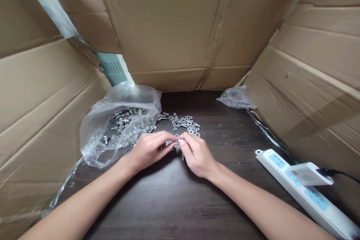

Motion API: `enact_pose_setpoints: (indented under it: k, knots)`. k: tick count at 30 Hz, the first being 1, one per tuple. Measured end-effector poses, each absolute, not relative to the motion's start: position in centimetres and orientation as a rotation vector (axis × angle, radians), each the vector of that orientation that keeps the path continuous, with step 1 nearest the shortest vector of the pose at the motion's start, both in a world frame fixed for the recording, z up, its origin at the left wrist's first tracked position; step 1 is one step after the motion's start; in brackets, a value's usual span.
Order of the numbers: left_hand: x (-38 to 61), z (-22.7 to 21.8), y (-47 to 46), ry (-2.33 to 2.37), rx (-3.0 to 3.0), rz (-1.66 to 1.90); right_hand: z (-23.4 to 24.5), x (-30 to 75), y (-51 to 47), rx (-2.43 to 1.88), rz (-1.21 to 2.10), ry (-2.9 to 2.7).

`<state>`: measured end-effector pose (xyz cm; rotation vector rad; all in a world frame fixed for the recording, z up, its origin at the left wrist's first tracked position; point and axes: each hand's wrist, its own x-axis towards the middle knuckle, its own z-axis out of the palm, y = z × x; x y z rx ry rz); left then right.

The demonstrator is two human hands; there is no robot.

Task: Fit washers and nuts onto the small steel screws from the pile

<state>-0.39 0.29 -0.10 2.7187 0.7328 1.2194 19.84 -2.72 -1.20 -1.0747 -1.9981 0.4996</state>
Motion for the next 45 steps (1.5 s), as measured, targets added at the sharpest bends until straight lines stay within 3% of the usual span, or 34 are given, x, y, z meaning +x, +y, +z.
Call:
enact_pose_setpoints:
  k: [45]
  knots:
    - [-0.33,0.07,0.3,0.74,2.717,1.201,-1.14,19.8,-2.77,-1.101,0.492,-1.979]
